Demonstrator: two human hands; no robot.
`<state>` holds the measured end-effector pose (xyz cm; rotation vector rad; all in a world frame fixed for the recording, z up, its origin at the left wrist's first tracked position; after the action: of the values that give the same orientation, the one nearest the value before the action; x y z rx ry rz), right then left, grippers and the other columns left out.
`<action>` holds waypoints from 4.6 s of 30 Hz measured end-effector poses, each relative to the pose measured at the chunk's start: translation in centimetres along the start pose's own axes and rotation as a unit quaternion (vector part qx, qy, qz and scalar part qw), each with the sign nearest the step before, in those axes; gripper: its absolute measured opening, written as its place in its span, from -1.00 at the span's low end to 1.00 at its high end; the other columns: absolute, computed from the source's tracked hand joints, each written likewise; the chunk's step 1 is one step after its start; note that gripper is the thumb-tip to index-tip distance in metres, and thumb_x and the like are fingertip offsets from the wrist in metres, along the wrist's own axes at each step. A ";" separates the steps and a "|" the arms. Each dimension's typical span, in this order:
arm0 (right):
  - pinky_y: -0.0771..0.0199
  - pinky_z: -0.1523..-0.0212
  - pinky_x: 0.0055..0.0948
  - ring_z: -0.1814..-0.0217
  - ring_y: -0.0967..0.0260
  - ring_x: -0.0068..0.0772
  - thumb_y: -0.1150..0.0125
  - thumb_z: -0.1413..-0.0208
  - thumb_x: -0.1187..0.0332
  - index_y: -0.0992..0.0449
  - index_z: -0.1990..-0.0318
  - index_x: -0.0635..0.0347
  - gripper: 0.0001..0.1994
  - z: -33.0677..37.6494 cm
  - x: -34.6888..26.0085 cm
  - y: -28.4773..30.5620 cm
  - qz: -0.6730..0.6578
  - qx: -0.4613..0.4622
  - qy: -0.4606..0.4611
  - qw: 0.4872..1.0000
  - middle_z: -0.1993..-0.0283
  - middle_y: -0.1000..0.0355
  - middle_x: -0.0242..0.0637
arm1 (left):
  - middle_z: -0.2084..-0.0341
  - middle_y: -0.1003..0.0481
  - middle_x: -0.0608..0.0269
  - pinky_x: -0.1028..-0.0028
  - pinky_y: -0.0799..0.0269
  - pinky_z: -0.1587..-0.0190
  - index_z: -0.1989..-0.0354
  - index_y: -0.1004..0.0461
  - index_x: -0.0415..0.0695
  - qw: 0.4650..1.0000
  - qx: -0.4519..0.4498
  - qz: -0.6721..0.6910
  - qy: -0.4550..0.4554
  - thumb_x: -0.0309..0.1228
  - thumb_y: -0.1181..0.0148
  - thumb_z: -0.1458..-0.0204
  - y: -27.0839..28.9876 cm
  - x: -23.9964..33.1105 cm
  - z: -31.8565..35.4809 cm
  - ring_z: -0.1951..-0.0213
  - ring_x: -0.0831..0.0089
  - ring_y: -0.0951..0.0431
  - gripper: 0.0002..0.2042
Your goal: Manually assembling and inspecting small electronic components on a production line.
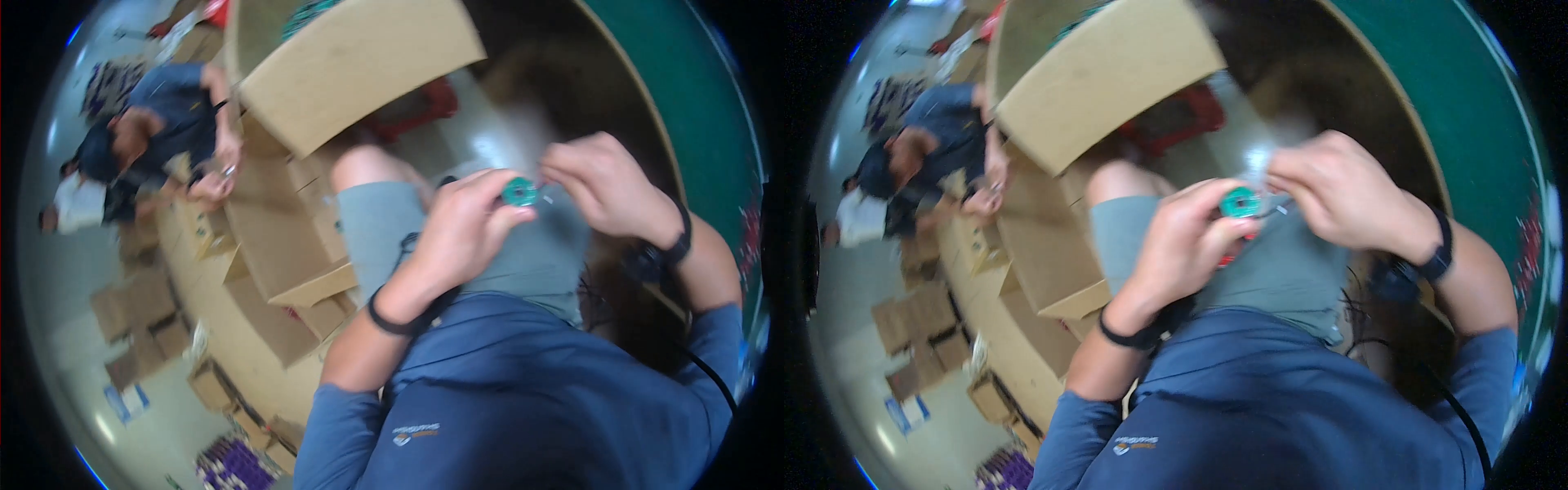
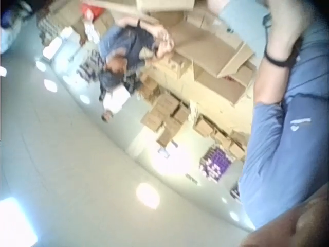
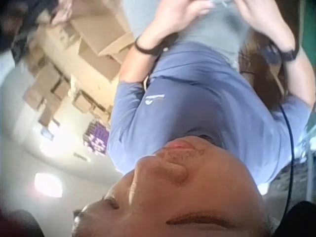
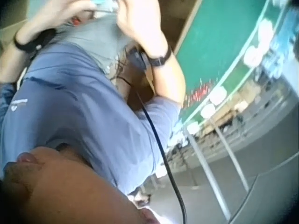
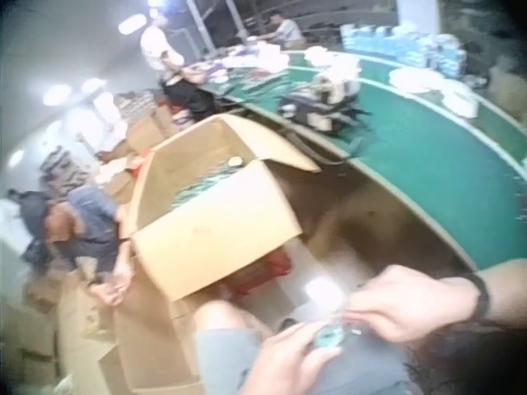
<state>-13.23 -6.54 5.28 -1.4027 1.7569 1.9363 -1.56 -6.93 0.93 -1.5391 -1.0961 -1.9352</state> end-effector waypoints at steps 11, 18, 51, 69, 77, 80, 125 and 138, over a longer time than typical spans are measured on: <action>-0.42 0.47 -0.14 0.46 -0.46 0.03 -0.16 -0.04 0.54 -0.48 0.36 0.21 -0.97 0.8 0.3 0.0 -0.008 0.030 0.012 0.999 0.55 -0.45 -0.11 | 0.43 -0.52 0.16 0.46 -0.48 0.34 0.10 -0.52 -0.24 0.997 0.021 -0.080 -0.008 -0.54 -0.28 -0.04 0.5 1.5 -0.8 0.46 0.38 -0.60 -0.77; -0.43 0.48 -0.13 0.46 -0.47 0.02 -0.16 -0.08 0.47 -0.49 0.35 0.12 -0.98 0.8 -0.2 0.4 -0.042 0.078 0.043 0.995 0.54 -0.47 -0.15 | 0.41 -0.54 0.12 0.42 -0.47 0.30 0.11 -0.53 -0.25 0.993 0.038 -0.101 -0.039 -0.53 -0.29 -0.03 0.5 1.7 -0.3 0.41 0.31 -0.60 -0.76; -0.44 0.35 -0.06 0.39 -0.47 0.13 -0.06 -0.09 0.49 -0.47 0.38 0.22 -0.93 1.0 3.6 -0.1 -0.051 0.026 -0.044 0.997 0.51 -0.47 -0.05 | 0.24 -0.56 0.33 0.53 -0.46 0.13 -0.05 -0.50 -0.27 0.994 0.104 -0.012 0.041 -0.53 -0.25 -0.16 7.6 -0.4 -2.7 0.21 0.57 -0.54 -0.72; -0.45 0.34 -0.03 0.37 -0.49 0.09 -0.06 -0.19 0.43 -0.51 0.29 0.18 -0.90 -1.8 3.8 -1.1 0.009 -0.014 -0.037 0.999 0.48 -0.45 0.00 | -0.11 -0.48 -0.18 0.30 -0.39 -0.19 -0.19 -0.43 -0.29 0.840 0.337 -0.411 0.109 -0.03 -0.43 0.09 44.1 -7.3 -15.4 -0.16 0.08 -0.49 -0.27; -0.38 0.34 0.00 0.36 -0.44 0.13 -0.07 -0.28 0.26 -0.50 0.30 0.18 -0.80 1.4 7.4 1.5 0.019 0.109 -0.059 0.992 0.48 -0.47 -0.01 | -0.24 -0.35 -0.06 0.31 -0.21 -0.32 -0.31 -0.24 -0.35 0.957 0.199 -0.139 -0.161 -0.46 -0.01 -0.32 22.2 6.7 -6.6 -0.25 0.24 -0.36 -0.57; -0.41 0.34 -0.03 0.34 -0.47 0.06 -0.11 -0.26 0.27 -0.53 0.28 0.18 -0.81 3.1 3.2 5.1 0.044 0.106 -0.079 0.990 0.44 -0.51 -0.08 | 0.16 -0.56 -0.05 0.37 -0.53 0.06 -0.03 -0.50 -0.28 0.940 0.248 -0.181 -0.148 -0.55 -0.03 -0.23 18.0 9.3 -2.1 0.16 0.22 -0.57 -0.76; -0.10 -0.41 0.04 -0.46 -0.06 0.15 -0.39 0.02 0.26 -0.38 -0.23 0.13 -0.39 6.9 4.7 11.3 0.249 0.232 -0.181 0.923 -0.38 -0.16 0.01 | 0.44 -0.48 0.12 0.09 -0.34 0.26 0.40 -0.47 -0.10 0.714 0.352 -0.590 -0.137 -0.17 -0.12 -0.14 23.1 -1.7 -15.4 0.30 0.06 -0.50 -0.75; -0.05 -0.44 0.08 -0.47 -0.06 0.08 -0.35 -0.03 0.26 -0.46 -0.12 0.08 -0.53 5.8 5.3 9.5 0.276 0.215 -0.211 0.913 -0.35 -0.20 -0.09 | 0.37 -0.48 0.22 0.15 -0.32 0.20 0.29 -0.53 -0.07 0.713 0.379 -0.574 -0.138 -0.14 -0.21 -0.08 23.3 -2.6 -13.0 0.28 0.15 -0.47 -0.75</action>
<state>-25.36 -6.72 7.22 -0.3248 2.2992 1.7191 8.67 -31.40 4.86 -0.6114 -2.9875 -1.3190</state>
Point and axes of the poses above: each hand's wrist, its own z-axis away from the middle knuckle, its own y-axis out of the back of the hand, x = y × z, the point moved 10 cm from there along -z, towards the middle knuckle
